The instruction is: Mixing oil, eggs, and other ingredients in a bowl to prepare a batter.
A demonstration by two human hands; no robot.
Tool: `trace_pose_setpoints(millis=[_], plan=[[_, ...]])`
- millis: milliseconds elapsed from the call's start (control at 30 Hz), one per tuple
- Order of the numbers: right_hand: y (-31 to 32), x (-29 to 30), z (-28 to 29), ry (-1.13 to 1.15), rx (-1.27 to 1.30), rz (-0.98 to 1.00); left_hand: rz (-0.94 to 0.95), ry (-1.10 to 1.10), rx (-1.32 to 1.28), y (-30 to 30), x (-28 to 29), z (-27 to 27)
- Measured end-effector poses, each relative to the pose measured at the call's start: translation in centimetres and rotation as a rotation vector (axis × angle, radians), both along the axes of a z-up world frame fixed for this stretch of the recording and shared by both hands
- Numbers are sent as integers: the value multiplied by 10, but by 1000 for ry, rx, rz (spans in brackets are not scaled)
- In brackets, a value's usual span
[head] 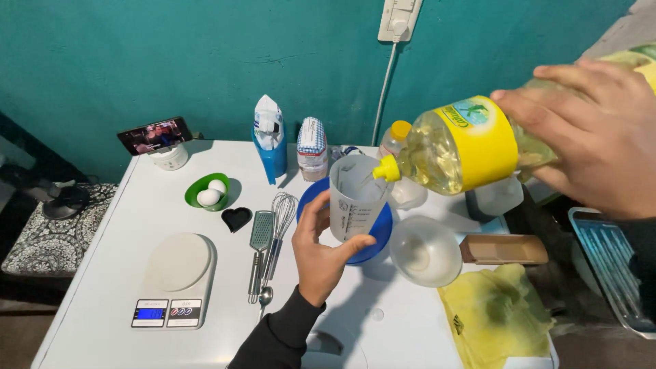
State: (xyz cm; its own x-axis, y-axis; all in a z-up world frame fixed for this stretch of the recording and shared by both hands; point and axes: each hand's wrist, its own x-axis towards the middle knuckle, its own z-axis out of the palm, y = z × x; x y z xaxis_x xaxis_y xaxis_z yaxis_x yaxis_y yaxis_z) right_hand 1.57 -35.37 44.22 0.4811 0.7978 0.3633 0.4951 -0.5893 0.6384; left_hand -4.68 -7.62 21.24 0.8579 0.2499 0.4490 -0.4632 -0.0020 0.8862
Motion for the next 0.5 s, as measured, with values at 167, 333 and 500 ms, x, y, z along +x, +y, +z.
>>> trace_pose_setpoints(millis=[167,333,500], plan=[[16,3,20,-187,-205,-62,-19,-23,-1,4,5,2],[36,8,42,-141,-170,51,-53,-48,-14,11,7,5],[56,8,55,-301,-365,-7,-101,-49,-29,16,10,3]])
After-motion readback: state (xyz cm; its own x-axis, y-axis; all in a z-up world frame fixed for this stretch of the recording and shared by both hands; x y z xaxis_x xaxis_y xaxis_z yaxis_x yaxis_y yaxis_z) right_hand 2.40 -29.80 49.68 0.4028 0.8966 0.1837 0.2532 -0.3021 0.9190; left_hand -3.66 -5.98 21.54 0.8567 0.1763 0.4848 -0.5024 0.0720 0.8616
